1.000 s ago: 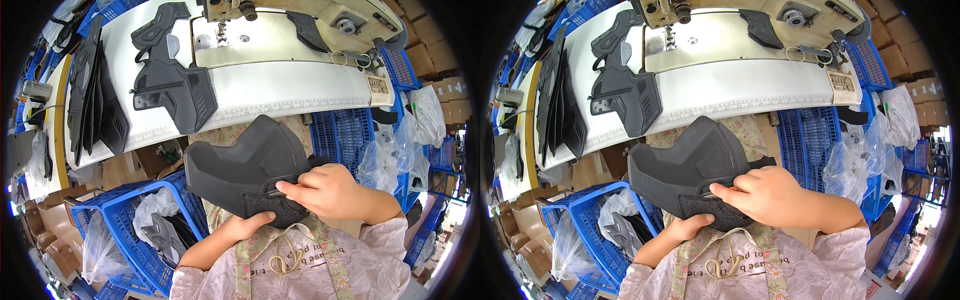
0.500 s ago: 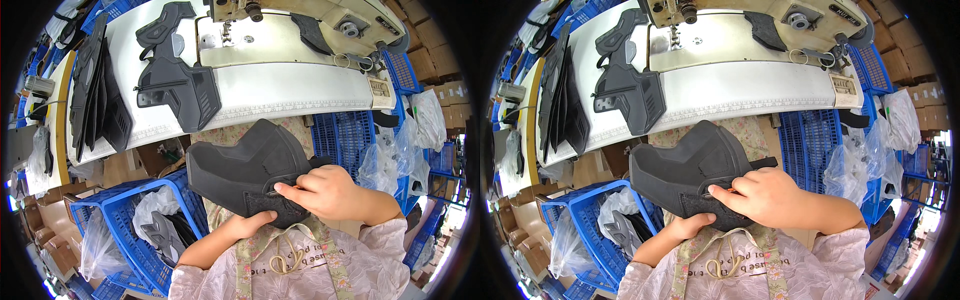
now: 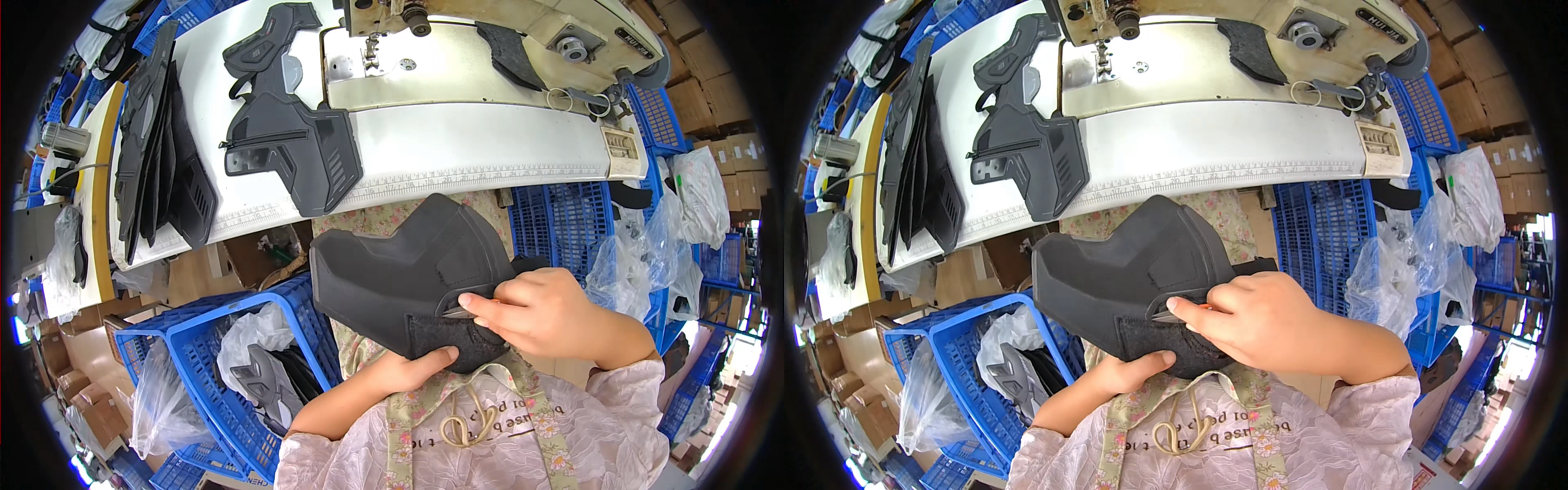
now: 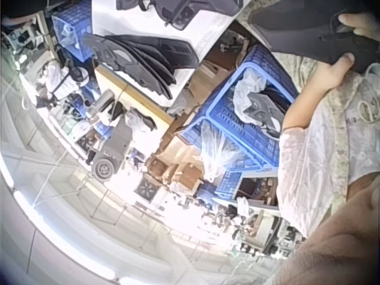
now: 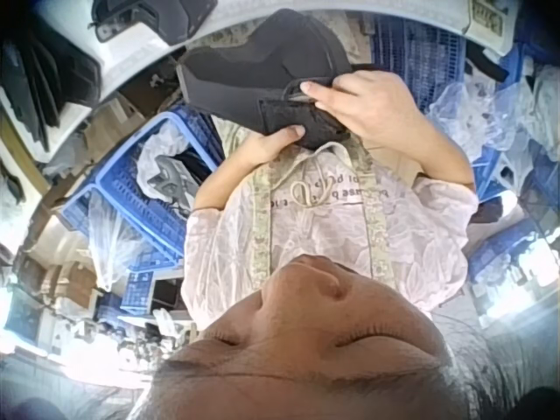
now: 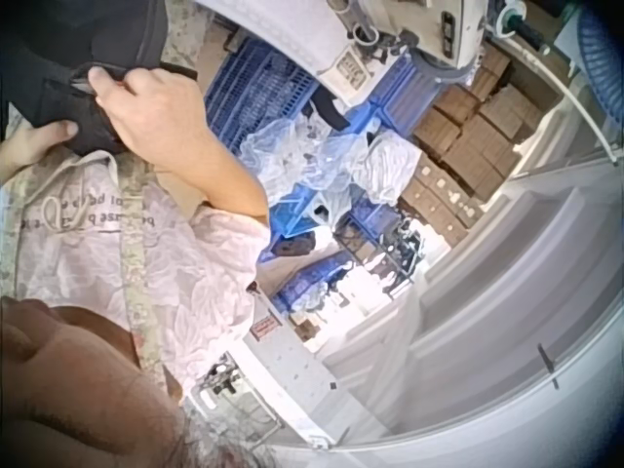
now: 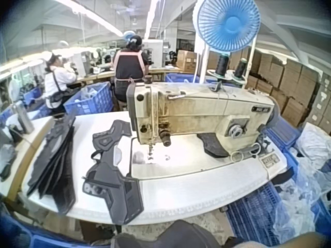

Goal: The person trims excess material from a shoe component using a small pair of snips.

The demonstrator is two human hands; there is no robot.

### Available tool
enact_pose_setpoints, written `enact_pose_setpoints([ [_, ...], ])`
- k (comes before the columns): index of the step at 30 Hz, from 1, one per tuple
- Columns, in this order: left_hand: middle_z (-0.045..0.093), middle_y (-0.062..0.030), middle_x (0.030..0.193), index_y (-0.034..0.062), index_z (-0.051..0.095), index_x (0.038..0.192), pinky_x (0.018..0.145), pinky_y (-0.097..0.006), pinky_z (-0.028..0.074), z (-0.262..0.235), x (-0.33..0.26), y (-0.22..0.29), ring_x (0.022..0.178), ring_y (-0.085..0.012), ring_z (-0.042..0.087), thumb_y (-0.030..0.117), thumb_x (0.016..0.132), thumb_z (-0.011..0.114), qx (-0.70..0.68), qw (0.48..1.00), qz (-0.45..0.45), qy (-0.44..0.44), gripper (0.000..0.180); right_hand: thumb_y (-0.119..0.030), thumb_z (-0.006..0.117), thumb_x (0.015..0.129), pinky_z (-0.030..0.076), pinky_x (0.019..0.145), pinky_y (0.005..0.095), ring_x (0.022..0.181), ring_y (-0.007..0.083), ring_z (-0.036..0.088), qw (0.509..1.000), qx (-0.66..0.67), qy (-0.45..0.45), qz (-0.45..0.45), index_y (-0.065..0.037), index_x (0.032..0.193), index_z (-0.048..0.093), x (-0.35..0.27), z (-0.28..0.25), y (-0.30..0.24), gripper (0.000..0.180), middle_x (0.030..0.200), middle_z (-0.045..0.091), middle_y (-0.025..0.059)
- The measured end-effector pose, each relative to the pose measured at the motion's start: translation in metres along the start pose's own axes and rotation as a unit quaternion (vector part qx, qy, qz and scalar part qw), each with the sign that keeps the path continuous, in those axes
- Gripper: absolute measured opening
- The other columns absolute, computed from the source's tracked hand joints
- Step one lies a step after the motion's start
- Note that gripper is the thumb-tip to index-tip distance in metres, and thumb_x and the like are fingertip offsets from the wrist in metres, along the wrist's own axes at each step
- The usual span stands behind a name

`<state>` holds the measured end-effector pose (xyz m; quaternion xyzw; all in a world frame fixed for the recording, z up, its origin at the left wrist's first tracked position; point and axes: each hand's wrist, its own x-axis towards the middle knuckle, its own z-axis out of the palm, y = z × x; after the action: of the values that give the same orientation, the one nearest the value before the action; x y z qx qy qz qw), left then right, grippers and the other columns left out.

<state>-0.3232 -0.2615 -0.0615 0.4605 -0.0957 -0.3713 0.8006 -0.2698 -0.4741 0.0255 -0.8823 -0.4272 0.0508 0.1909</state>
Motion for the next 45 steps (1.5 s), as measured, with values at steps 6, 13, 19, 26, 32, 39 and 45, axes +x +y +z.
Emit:
enact_pose_setpoints([
  [6,0.052,-0.0138,0.124,-0.001,0.041,0.131,0.101,-0.038,0.038,0.0,0.002,0.0,0.117,-0.0243,0.05,-0.003,0.081,0.045,0.033,0.999,0.022,-0.002,0.05,-0.012,0.067,0.069,0.042,0.044,0.0273,0.052,0.0137,0.053,1.0,-0.002,0.002,-0.006,-0.01,0.11,0.064,0.004,-0.003,-0.002,0.041,0.064,0.049,-0.001],
  [13,0.052,-0.0134,0.125,-0.0005,0.042,0.13,0.101,-0.038,0.037,-0.002,-0.001,-0.006,0.118,-0.0247,0.049,-0.004,0.083,0.044,0.052,0.998,0.027,0.0,0.048,-0.011,0.068,0.069,0.039,0.042,0.0267,0.049,0.0132,0.051,1.0,0.005,0.006,-0.013,-0.01,0.107,0.065,0.008,0.002,-0.002,0.038,0.062,0.048,-0.0013],
  [19,0.051,-0.014,0.127,-0.001,0.043,0.13,0.101,-0.038,0.037,-0.003,-0.002,-0.007,0.118,-0.0246,0.049,-0.003,0.083,0.047,0.081,0.996,0.032,0.006,0.048,-0.012,0.065,0.069,0.039,0.042,0.0267,0.05,0.0131,0.05,0.999,-0.024,0.016,-0.016,-0.009,0.111,0.064,0.005,0.007,-0.009,0.042,0.064,0.049,-0.001],
  [26,0.05,-0.0137,0.128,-0.0016,0.041,0.132,0.101,-0.036,0.037,-0.001,-0.001,-0.01,0.12,-0.0244,0.047,-0.002,0.083,0.049,0.078,0.997,0.028,0.004,0.049,-0.015,0.058,0.073,0.044,0.047,0.0265,0.057,0.0136,0.053,0.998,-0.052,-0.023,-0.021,-0.006,0.117,0.06,0.004,0.006,-0.014,0.045,0.07,0.049,0.0008],
  [32,0.055,-0.0111,0.121,-0.0012,0.047,0.128,0.095,-0.035,0.042,0.001,0.0,-0.01,0.111,-0.021,0.052,-0.002,0.082,0.052,0.058,0.997,0.035,0.021,0.046,-0.015,0.059,0.073,0.042,0.045,0.0269,0.054,0.0138,0.051,0.999,-0.037,-0.016,-0.026,-0.006,0.116,0.061,0.004,0.008,-0.012,0.044,0.068,0.048,0.0008],
  [39,0.051,-0.0118,0.123,-0.0007,0.042,0.129,0.099,-0.035,0.038,0.001,-0.001,-0.013,0.115,-0.0216,0.048,0.0,0.086,0.048,0.047,0.999,0.027,-0.001,0.044,-0.014,0.06,0.069,0.041,0.044,0.0273,0.052,0.0148,0.051,1.0,-0.023,-0.019,-0.004,-0.006,0.114,0.062,0.006,0.003,-0.012,0.045,0.066,0.047,0.0012],
  [45,0.052,-0.0113,0.122,-0.001,0.043,0.129,0.097,-0.035,0.039,0.001,0.0,-0.013,0.113,-0.0206,0.049,-0.001,0.085,0.05,0.066,0.997,0.039,0.002,0.045,-0.014,0.06,0.069,0.043,0.044,0.0279,0.053,0.0156,0.053,1.0,-0.013,-0.026,-0.004,-0.005,0.114,0.061,0.012,0.002,-0.013,0.046,0.065,0.047,0.0016],
])
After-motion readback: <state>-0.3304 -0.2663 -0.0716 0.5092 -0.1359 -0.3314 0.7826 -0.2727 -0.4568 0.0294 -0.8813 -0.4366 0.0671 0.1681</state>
